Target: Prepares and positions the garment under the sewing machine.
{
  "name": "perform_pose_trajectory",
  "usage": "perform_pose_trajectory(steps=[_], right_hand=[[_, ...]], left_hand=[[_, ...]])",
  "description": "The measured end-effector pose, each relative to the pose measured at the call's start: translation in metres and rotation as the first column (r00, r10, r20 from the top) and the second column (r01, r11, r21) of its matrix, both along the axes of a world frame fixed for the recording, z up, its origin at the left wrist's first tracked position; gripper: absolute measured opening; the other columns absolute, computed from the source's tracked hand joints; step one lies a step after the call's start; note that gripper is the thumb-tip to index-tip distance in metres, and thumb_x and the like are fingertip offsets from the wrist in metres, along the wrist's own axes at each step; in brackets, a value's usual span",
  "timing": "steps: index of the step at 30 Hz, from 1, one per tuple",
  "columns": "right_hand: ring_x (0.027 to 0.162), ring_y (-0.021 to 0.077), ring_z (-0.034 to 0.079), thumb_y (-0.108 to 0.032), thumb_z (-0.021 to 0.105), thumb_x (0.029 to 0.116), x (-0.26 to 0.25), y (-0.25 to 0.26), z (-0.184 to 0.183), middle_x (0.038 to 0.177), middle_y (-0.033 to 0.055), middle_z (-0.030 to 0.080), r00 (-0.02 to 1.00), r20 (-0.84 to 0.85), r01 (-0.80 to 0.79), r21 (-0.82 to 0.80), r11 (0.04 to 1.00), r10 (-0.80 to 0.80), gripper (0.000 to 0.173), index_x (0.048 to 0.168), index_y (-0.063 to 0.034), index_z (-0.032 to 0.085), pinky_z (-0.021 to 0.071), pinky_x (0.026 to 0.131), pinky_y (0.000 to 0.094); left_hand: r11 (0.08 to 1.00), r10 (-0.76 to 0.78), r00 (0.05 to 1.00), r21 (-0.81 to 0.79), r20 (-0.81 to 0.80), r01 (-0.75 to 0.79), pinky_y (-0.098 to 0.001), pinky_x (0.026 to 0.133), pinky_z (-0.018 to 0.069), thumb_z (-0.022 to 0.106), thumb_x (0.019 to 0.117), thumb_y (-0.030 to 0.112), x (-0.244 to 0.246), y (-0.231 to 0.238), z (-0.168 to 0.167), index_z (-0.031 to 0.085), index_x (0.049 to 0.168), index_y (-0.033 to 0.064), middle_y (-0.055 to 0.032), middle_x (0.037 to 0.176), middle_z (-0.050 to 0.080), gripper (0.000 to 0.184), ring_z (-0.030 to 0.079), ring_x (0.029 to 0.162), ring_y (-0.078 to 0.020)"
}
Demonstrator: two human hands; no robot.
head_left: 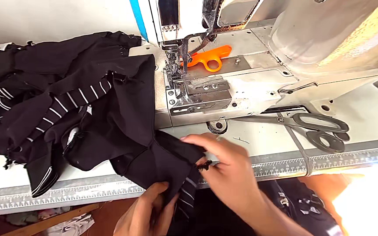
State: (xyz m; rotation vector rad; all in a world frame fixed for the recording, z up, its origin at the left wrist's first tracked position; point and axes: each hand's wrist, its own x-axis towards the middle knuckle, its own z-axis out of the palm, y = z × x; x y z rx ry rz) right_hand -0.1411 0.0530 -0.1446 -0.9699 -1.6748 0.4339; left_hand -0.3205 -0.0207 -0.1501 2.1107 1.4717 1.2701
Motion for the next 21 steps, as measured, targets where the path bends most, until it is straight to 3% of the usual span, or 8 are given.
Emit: perform_pose_trajectory(steps=[2, 6, 9, 13, 16, 18, 20, 21], right_hand=[[0.085, -0.0008, 0.068, -0.008, 0.064, 0.0912, 0.008, -0.002, 0.000, 0.093, -0.0020, 0.073, 0.999, -0.006, 0.034, 0.001, 0.999, -0.034, 0.018, 0.105, -0.0106, 0.076, 0.0566, 0.074, 0.0141], [0.091, 0.0037, 0.069, -0.008, 0.067, 0.0909, 0.002, -0.018, -0.019, 0.098, 0.0041, 0.075, 0.999, 0.027, 0.038, 0.021, 0.999, -0.038, 0.013, 0.101, -0.0079, 0.075, 0.0568, 0.080, 0.0156], [0.092, 0.0037, 0.067, -0.009, 0.070, 0.0902, -0.002, -0.030, -0.030, 0.100, 0.0069, 0.072, 0.998, 0.047, 0.042, 0.013, 0.999, -0.042, 0.011, 0.101, -0.0077, 0.071, 0.0544, 0.081, 0.0121], [0.090, 0.0014, 0.067, -0.009, 0.072, 0.0880, 0.003, -0.034, -0.038, 0.095, 0.0006, 0.072, 0.989, -0.119, 0.091, 0.020, 0.996, -0.088, 0.008, 0.096, -0.0113, 0.071, 0.0554, 0.080, 0.0138], [0.088, -0.0006, 0.069, -0.009, 0.076, 0.0864, 0.004, -0.037, -0.028, 0.092, -0.0079, 0.073, 0.848, -0.529, -0.078, -0.185, 0.980, -0.032, 0.013, 0.094, -0.0194, 0.077, 0.0585, 0.080, 0.0171], [0.086, 0.0035, 0.070, -0.007, 0.077, 0.0873, 0.000, -0.038, -0.015, 0.090, -0.0037, 0.074, 0.578, -0.816, -0.371, -0.281, 0.885, -0.016, 0.011, 0.092, -0.0169, 0.079, 0.0602, 0.082, 0.0231], [0.086, 0.0092, 0.074, -0.005, 0.074, 0.0898, -0.002, -0.035, -0.008, 0.089, 0.0029, 0.077, 0.370, -0.929, -0.559, -0.242, 0.793, -0.022, 0.010, 0.092, -0.0126, 0.080, 0.0617, 0.084, 0.0283], [0.087, 0.0081, 0.074, -0.009, 0.073, 0.0916, -0.002, -0.031, -0.008, 0.091, 0.0026, 0.077, 0.377, -0.926, -0.575, -0.213, 0.790, 0.025, 0.009, 0.095, -0.0125, 0.081, 0.0611, 0.084, 0.0268]], left_hand=[[0.997, 0.069, 0.998, -0.016, -0.011, -0.069, -0.0155, 0.060, 0.0487, 0.066, 0.0898, 0.005, -0.015, -0.006, -0.002, 0.063, 0.106, -0.0033, -0.0069, 0.071, 0.061, 0.018, 0.057, 0.062, -0.0047], [0.961, 0.116, 0.940, 0.202, 0.322, -0.188, -0.0081, 0.082, 0.0527, 0.061, 0.1000, 0.015, -0.032, -0.003, 0.004, 0.067, 0.108, 0.0238, 0.0239, 0.100, 0.069, 0.014, 0.064, 0.091, 0.0134], [0.961, -0.047, 0.817, 0.248, 0.575, -0.119, -0.0110, 0.089, 0.0519, 0.060, 0.1035, 0.020, -0.033, 0.004, 0.008, 0.072, 0.113, 0.0271, 0.0200, 0.108, 0.069, 0.017, 0.064, 0.101, 0.0061], [0.997, -0.072, 0.439, 0.053, 0.896, 0.055, -0.0169, 0.084, 0.0578, 0.061, 0.1011, 0.017, -0.020, -0.005, 0.018, 0.078, 0.102, 0.0230, 0.0091, 0.098, 0.074, 0.017, 0.069, 0.091, 0.0001], [0.986, -0.161, 0.703, 0.083, 0.693, 0.144, -0.0112, 0.087, 0.0512, 0.064, 0.1006, 0.020, -0.033, -0.008, 0.011, 0.077, 0.108, 0.0271, 0.0164, 0.103, 0.072, 0.017, 0.065, 0.096, 0.0053], [0.982, -0.190, 0.859, 0.108, 0.476, 0.157, -0.0128, 0.091, 0.0528, 0.064, 0.1019, 0.022, -0.039, -0.006, 0.010, 0.075, 0.113, 0.0286, 0.0186, 0.110, 0.072, 0.017, 0.066, 0.103, 0.0045], [0.974, -0.228, 0.892, 0.084, 0.390, 0.213, -0.0188, 0.095, 0.0563, 0.061, 0.1037, 0.020, -0.043, -0.004, 0.015, 0.072, 0.114, 0.0246, 0.0136, 0.114, 0.075, 0.016, 0.070, 0.108, -0.0011], [0.965, -0.257, 0.884, 0.058, 0.391, 0.255, -0.0202, 0.095, 0.0571, 0.059, 0.1048, 0.019, -0.046, -0.001, 0.017, 0.071, 0.115, 0.0232, 0.0120, 0.114, 0.076, 0.016, 0.071, 0.108, -0.0024]])
